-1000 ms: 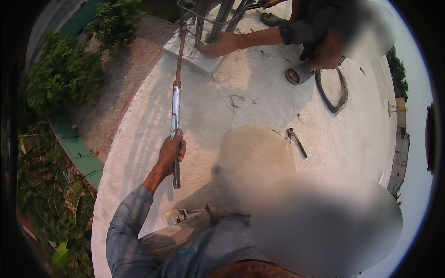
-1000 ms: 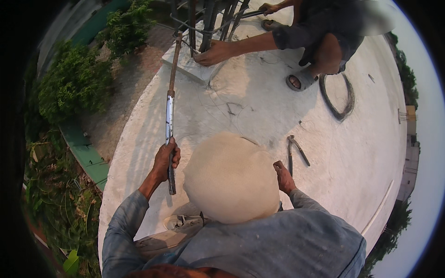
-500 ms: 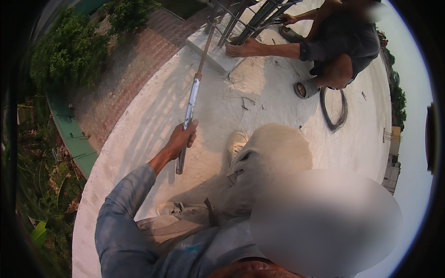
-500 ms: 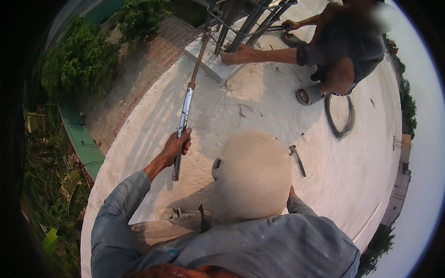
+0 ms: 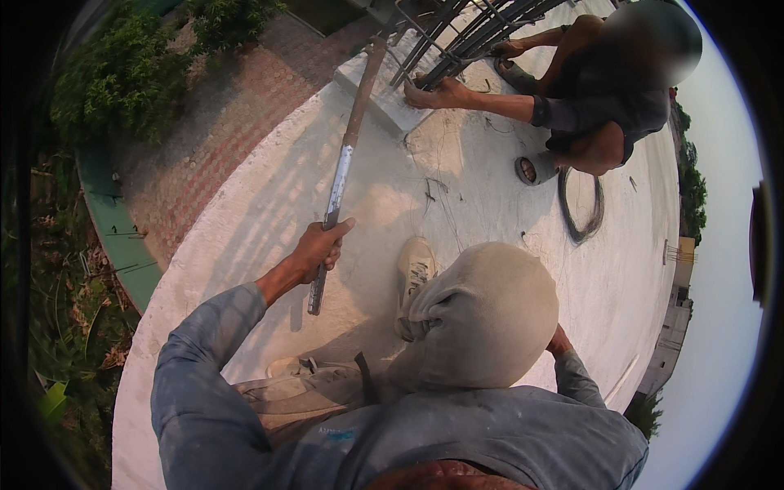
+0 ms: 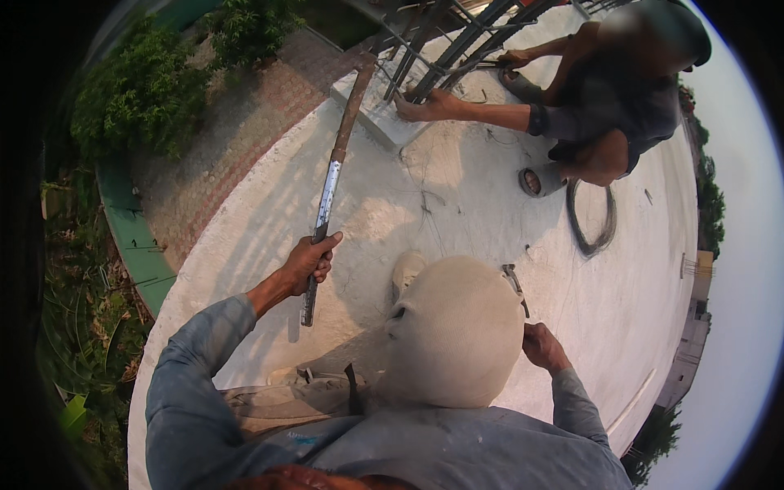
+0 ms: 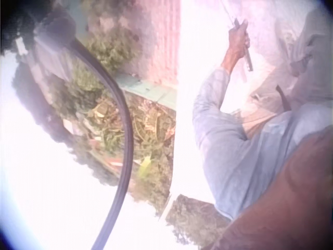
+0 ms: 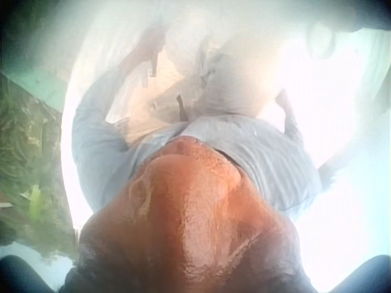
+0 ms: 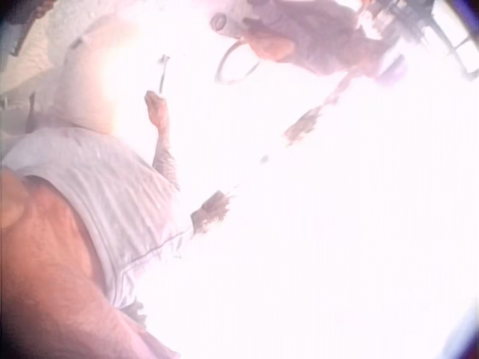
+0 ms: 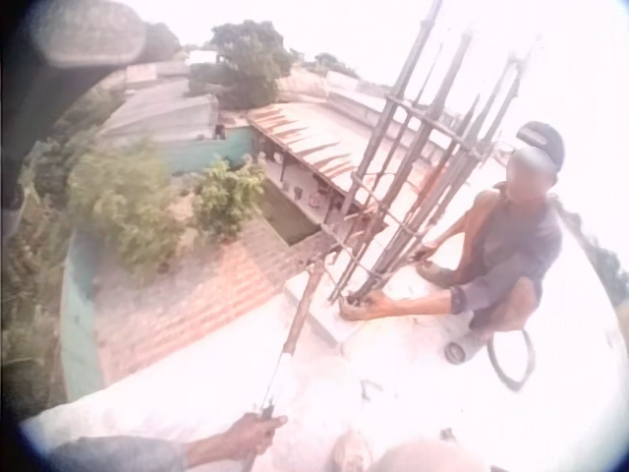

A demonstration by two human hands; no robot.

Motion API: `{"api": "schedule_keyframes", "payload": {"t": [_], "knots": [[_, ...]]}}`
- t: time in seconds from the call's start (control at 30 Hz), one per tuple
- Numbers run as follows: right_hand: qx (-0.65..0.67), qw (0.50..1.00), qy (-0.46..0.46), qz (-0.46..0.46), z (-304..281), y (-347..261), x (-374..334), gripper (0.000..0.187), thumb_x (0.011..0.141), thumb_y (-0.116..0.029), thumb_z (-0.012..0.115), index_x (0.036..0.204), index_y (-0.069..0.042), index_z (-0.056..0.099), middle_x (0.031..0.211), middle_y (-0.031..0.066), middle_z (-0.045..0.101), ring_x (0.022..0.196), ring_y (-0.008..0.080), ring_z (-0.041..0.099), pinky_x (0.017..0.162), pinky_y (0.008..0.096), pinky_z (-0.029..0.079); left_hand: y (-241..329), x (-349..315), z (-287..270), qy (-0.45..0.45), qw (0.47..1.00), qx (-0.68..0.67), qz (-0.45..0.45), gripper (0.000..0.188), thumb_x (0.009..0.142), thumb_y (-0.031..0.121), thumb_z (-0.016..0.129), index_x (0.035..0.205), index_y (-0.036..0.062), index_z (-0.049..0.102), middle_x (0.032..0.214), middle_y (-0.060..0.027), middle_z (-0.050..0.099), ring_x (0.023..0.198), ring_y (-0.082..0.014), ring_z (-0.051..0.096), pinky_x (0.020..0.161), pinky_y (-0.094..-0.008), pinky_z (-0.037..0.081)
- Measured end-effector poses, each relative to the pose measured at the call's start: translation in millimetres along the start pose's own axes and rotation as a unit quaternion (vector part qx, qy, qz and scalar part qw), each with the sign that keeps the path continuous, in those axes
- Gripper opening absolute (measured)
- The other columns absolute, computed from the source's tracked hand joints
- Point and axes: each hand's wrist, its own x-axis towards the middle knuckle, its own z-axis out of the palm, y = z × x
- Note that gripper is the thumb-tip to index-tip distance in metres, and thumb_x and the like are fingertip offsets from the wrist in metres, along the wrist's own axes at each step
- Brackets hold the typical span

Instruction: The person ties rebar rods together using wire and pliers to form a rebar cage. They repeatedly wrap wire around intersecting rods and twist it tight with pliers. A second person assists by holding the structure steady.

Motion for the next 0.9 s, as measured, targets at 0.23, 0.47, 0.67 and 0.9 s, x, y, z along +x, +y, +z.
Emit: {"api": "schedule_keyframes", "payload": {"t": [0.23,0.47,0.67,0.9], "knots": [[-0.003,0.994,0.094,0.060,8,108,-20,0.027,0.106,-0.022,0.058,0.112,0.001,0.072,0.079,0.0116,0.069,0.069,0.0211,0.062,0.066,0.0374,0.050,-50,-11,22,0.098,0.994,-0.039,-0.013,0.044,0.098,0.042,0.075,0.078,0.0121,0.049,0.057,0.0038,0.045,0.042,-0.0085,0.042,0.042,-0.0295,0.036],[-0.426,0.868,-0.129,0.218,0,170,-9,0.049,0.094,-0.041,0.074,0.123,-0.002,0.072,0.121,0.0192,0.075,0.114,0.0331,0.071,0.094,0.0480,0.055,-100,-39,9,0.166,0.985,-0.007,-0.036,0.043,0.099,0.038,0.074,0.075,0.0133,0.049,0.056,0.0032,0.045,0.041,-0.0100,0.041,0.041,-0.0311,0.035],[-0.098,0.989,-0.005,-0.109,81,-49,185,0.052,0.101,-0.035,0.066,0.130,0.008,0.068,0.116,0.0244,0.076,0.105,0.0328,0.074,0.093,0.0401,0.057,-94,-64,-34,0.226,0.965,0.134,-0.024,0.046,0.101,0.032,0.072,0.066,0.0153,0.047,0.054,0.0064,0.043,0.041,-0.0069,0.038,0.038,-0.0296,0.032],[0.594,0.750,-0.270,-0.112,197,-212,329,0.071,0.103,-0.051,0.066,0.144,0.004,0.045,0.126,0.0171,0.062,0.121,0.0286,0.063,0.104,0.0450,0.055,-42,-77,-50,0.272,0.906,0.319,0.050,0.047,0.098,0.032,0.073,0.067,0.0047,0.052,0.059,0.0027,0.044,0.057,-0.0101,0.037,0.053,-0.0371,0.033]]}}
